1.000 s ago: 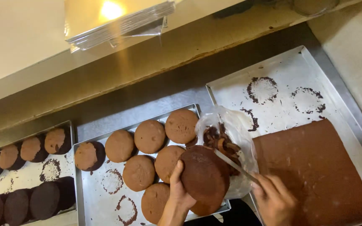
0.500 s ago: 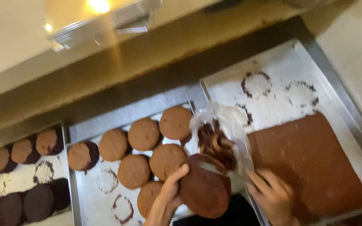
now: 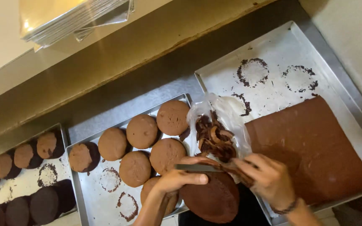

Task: Trimming the tops of circular cakes using a knife in a bakery.

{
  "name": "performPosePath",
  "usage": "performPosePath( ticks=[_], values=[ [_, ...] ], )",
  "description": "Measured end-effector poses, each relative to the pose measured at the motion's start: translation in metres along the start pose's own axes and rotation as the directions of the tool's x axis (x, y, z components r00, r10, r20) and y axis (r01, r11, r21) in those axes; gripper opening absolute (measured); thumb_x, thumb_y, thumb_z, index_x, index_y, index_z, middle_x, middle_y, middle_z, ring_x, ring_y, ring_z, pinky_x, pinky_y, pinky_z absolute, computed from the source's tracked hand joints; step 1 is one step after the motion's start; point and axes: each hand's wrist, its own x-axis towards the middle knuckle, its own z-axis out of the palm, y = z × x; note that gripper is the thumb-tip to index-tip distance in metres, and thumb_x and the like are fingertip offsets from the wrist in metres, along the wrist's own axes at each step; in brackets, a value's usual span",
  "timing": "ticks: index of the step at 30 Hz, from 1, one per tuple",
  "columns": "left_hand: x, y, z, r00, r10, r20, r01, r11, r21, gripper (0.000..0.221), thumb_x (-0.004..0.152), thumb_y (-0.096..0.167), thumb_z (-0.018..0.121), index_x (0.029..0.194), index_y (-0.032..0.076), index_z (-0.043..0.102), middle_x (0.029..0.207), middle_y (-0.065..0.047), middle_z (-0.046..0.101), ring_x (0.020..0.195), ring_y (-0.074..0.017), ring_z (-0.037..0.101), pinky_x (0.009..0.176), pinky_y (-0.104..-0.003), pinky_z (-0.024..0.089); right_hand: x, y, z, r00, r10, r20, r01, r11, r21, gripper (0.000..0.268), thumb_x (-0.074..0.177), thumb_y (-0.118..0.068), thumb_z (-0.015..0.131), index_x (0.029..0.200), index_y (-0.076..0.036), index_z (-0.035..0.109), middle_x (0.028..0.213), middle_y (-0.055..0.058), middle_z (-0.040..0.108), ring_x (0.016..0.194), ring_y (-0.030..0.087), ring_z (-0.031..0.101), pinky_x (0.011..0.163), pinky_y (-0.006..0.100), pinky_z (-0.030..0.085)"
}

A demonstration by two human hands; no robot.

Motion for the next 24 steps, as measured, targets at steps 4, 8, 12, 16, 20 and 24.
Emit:
performPosePath(
  ticks=[4, 8, 12, 16, 20, 24],
  values=[
    [0.004, 0.031, -0.007, 0.977, 0.090, 0.195, -0.123, 0.979, 0.165, 0.068, 0.087, 0.048, 0.080, 0.135, 0.002, 0.068, 0.136, -0.014, 0.069, 0.134, -0.0251, 0.061, 0.121, -0.038, 0.041, 0.001, -0.007, -0.024, 0.992, 0.128, 0.012, -0.127, 0.990, -0.065, 0.021, 0.082, -0.024, 0.072, 0.097, -0.011, 0.077, 0.087, 0.003, 0.068, 0.075, 0.021, 0.072, 0.063, 0.035, 0.060],
    [0.015, 0.036, -0.001, 0.961, -0.041, 0.275, -0.084, 0.900, 0.427, 0.078, 0.084, 0.057, 0.075, 0.142, 0.006, 0.063, 0.144, -0.012, 0.065, 0.137, -0.0268, 0.057, 0.119, -0.042, 0.041, 0.010, 0.003, -0.009, 0.993, -0.056, 0.103, 0.060, 0.998, -0.037, 0.016, 0.083, -0.017, 0.073, 0.098, -0.011, 0.076, 0.091, 0.003, 0.068, 0.070, 0.020, 0.070, 0.057, 0.033, 0.059],
    [0.025, 0.024, -0.020, 0.977, -0.058, 0.207, -0.044, 0.888, 0.458, 0.090, 0.081, 0.059, 0.072, 0.154, 0.010, 0.053, 0.157, -0.013, 0.054, 0.147, -0.0290, 0.046, 0.121, -0.043, 0.033, -0.007, 0.055, 0.000, 0.976, 0.074, 0.206, -0.069, 0.997, -0.029, 0.019, 0.085, -0.028, 0.069, 0.087, -0.010, 0.074, 0.083, 0.000, 0.068, 0.052, 0.013, 0.062, 0.047, 0.029, 0.055],
    [0.041, -0.021, -0.050, 0.986, -0.165, -0.016, 0.163, 0.950, 0.266, 0.100, 0.082, 0.052, 0.079, 0.160, 0.008, 0.035, 0.164, -0.016, 0.039, 0.153, -0.0291, 0.034, 0.123, -0.045, 0.025, -0.002, 0.082, 0.011, 0.530, 0.585, 0.613, -0.645, 0.748, -0.156, 0.037, 0.092, -0.055, 0.064, 0.089, -0.023, 0.083, 0.060, 0.008, 0.064, 0.050, 0.016, 0.053, 0.047, 0.031, 0.037],
    [0.022, 0.001, -0.032, 0.995, -0.099, 0.009, 0.098, 0.967, -0.233, 0.099, 0.080, 0.048, 0.079, 0.161, 0.008, 0.036, 0.162, -0.015, 0.042, 0.147, -0.0278, 0.041, 0.121, -0.043, 0.033, 0.022, 0.061, 0.025, 0.258, 0.510, 0.820, -0.965, 0.178, 0.192, 0.086, 0.101, -0.073, 0.038, 0.081, 0.004, 0.069, 0.051, 0.010, 0.057, 0.039, 0.017, 0.048, 0.037, 0.029, 0.039],
    [-0.012, -0.079, -0.059, 0.956, -0.271, -0.110, 0.115, 0.693, -0.712, 0.079, 0.079, 0.031, 0.081, 0.146, 0.000, 0.051, 0.140, -0.021, 0.061, 0.131, -0.0351, 0.057, 0.110, -0.049, 0.047, 0.057, 0.012, 0.006, 0.401, 0.473, 0.785, -0.912, 0.122, 0.392, 0.063, 0.099, -0.057, 0.042, 0.094, -0.001, 0.070, 0.061, 0.007, 0.060, 0.044, 0.014, 0.046, 0.036, 0.031, 0.034]
  ],
)
